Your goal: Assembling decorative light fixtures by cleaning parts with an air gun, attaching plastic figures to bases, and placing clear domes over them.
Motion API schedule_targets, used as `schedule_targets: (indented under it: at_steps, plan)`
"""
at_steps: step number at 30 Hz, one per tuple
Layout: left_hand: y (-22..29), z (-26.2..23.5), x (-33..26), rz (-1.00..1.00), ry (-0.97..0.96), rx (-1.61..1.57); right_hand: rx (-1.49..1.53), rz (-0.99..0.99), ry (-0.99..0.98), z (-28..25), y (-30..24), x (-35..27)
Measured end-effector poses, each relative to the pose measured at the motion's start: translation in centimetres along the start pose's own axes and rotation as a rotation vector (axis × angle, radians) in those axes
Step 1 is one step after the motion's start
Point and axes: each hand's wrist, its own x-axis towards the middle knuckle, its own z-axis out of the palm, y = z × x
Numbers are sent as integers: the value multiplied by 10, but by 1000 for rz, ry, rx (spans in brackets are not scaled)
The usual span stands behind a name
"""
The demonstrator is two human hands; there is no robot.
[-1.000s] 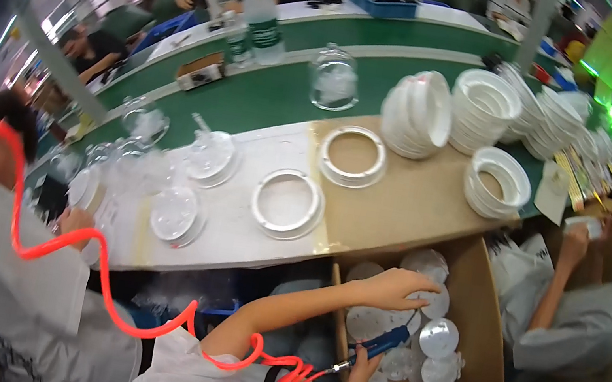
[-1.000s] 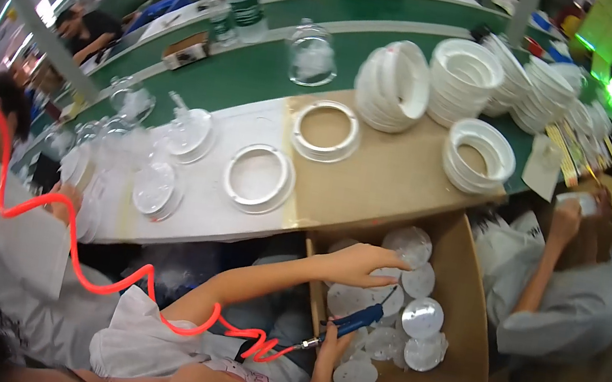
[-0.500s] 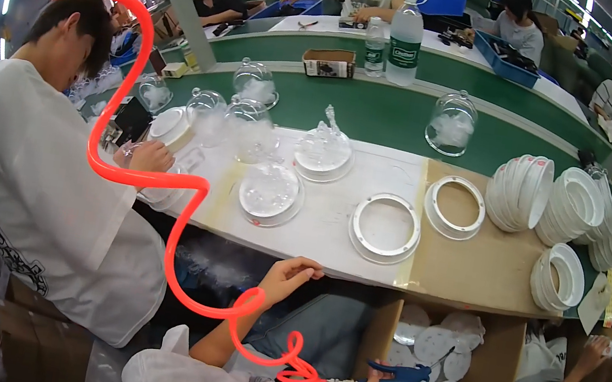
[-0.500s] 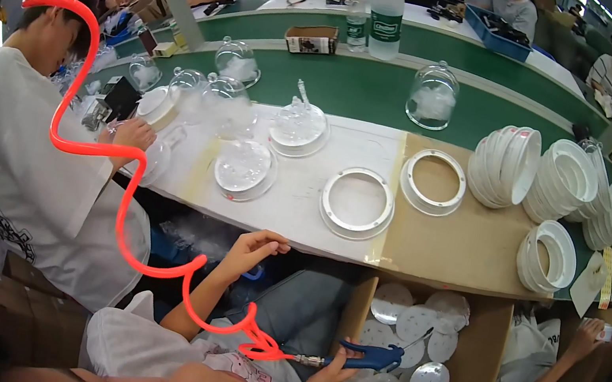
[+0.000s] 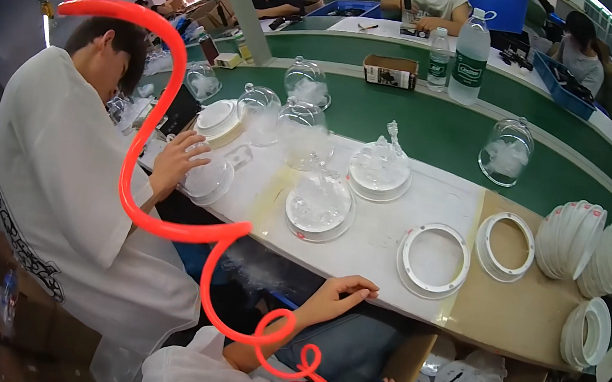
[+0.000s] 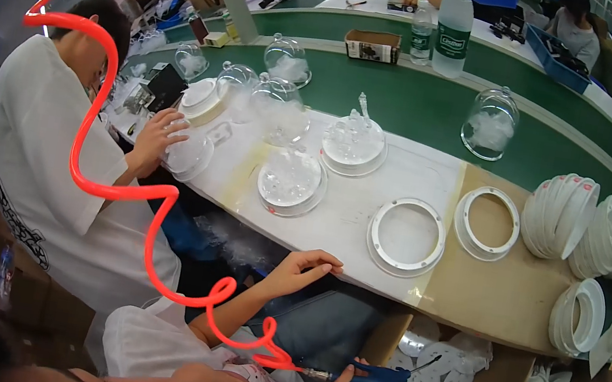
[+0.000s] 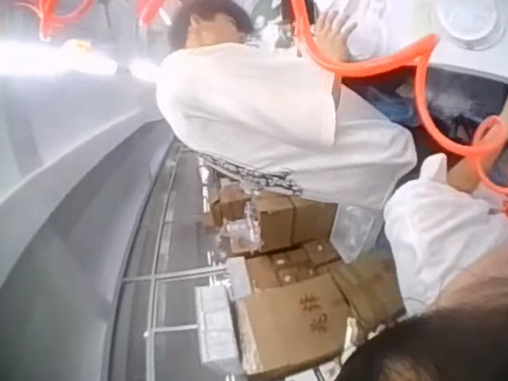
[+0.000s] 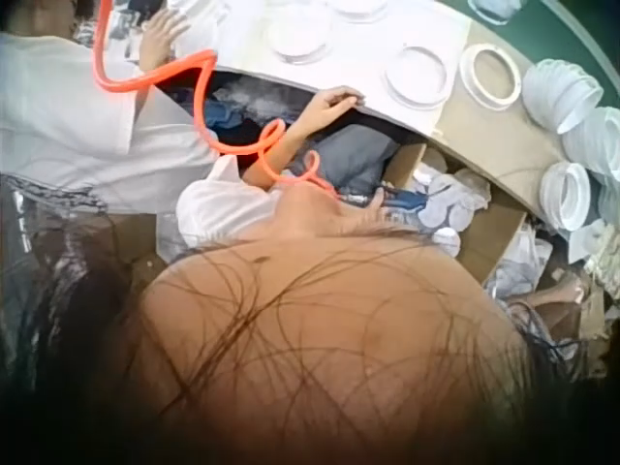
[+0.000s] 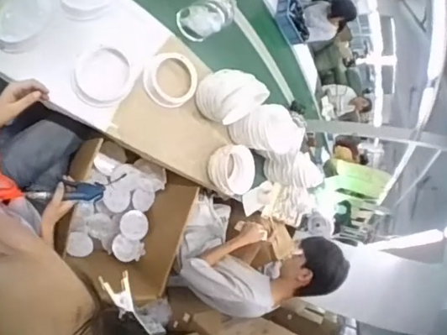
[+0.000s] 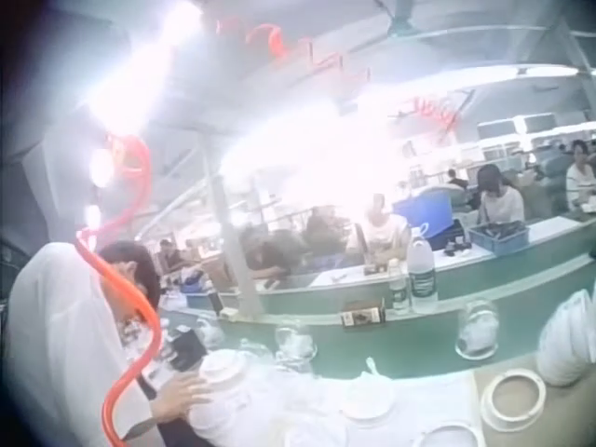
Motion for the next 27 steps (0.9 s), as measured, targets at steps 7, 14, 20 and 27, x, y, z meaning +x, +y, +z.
schedule_targets:
  at_steps: [7,14,20,27]
  plan:
    - [4,-2,14,-22,28,33,-34,1,-31,1,0,15]
    - [24,-4,24,80,-3,92,-20,-11,-22,3,3,14]
    - [53,-1,47,142,-84,-134,-29,-20,-1,4,-2,13]
    - [70,-9,58,197,-73,-71,95,-6,-18,8,1,12]
